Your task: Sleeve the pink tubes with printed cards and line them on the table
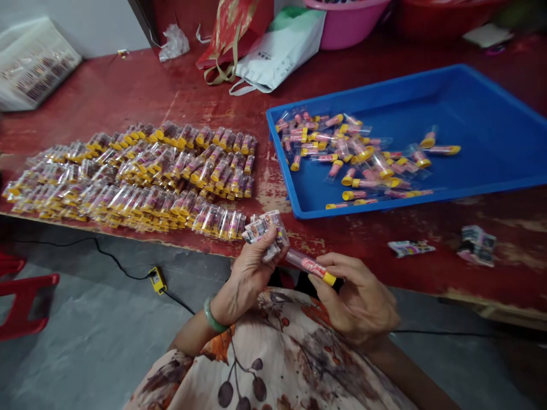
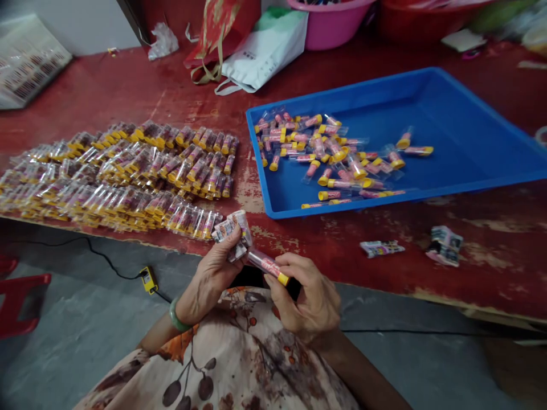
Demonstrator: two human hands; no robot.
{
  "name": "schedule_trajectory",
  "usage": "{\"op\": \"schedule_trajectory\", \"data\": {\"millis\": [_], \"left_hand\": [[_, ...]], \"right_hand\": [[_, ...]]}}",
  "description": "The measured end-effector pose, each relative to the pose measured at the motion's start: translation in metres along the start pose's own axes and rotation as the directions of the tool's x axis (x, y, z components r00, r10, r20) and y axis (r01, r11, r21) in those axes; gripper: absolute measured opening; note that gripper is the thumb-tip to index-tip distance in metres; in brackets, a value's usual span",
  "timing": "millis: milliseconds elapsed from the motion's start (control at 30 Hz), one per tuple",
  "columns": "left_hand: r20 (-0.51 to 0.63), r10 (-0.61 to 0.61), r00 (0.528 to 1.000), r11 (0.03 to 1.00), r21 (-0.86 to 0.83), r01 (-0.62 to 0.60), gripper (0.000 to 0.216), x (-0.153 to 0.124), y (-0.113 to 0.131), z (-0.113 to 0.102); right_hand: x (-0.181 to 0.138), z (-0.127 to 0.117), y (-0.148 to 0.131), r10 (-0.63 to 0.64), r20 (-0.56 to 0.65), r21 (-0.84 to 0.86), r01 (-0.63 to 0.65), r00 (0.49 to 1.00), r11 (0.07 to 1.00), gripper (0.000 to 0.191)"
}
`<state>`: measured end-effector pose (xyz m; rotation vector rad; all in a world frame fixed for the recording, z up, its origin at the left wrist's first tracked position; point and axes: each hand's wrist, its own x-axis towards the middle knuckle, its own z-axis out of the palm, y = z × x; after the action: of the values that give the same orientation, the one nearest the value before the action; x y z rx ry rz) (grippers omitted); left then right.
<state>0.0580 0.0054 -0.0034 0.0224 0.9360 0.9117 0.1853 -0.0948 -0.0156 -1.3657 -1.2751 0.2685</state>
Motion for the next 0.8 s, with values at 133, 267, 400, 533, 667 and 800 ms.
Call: {"op": "schedule_trajectory", "data": {"millis": [133,267,400,533,667,800], "left_hand": [[0.055,0.03,0.998,0.999,0.043,-0.032,0.026,-0.007,-0.006,0.004],[0.1,-0.037,0.994,0.987,0.159,0.021,0.033,-0.014,-0.016,0.001],[0.12,-0.063,0.991,0.969,0.246,0.032,0.035,-0.019,-0.022,-0.003],[0.112,-0.034,0.993,0.943,0.331,-0.005,0.03,-0.017,-0.019,-0.003],[0.137,0.011,0.99,0.931,0.361,-0.061,0.026,-0.013,-0.012,0.0],[0.073,0.043,0.996,0.965,0.254,-0.061,0.025,-0.008,-0.008,0.002]], "right_hand": [[0.01,0.001,-0.01,0.437,0.178,0.187,-0.466,0.882,0.864,0.02],[0.021,0.009,-0.008,0.685,0.474,0.371,-0.831,0.553,0.414,0.025],[0.026,0.012,-0.001,0.717,0.48,0.355,-0.859,0.506,0.368,0.017],[0.035,0.009,0.005,0.723,0.487,0.294,-0.872,0.49,0.393,0.012],[0.044,-0.003,0.009,0.689,0.496,0.229,-0.845,0.528,0.483,0.015],[0.037,-0.022,0.008,0.652,0.305,0.264,-0.719,0.694,0.643,0.015]]}}
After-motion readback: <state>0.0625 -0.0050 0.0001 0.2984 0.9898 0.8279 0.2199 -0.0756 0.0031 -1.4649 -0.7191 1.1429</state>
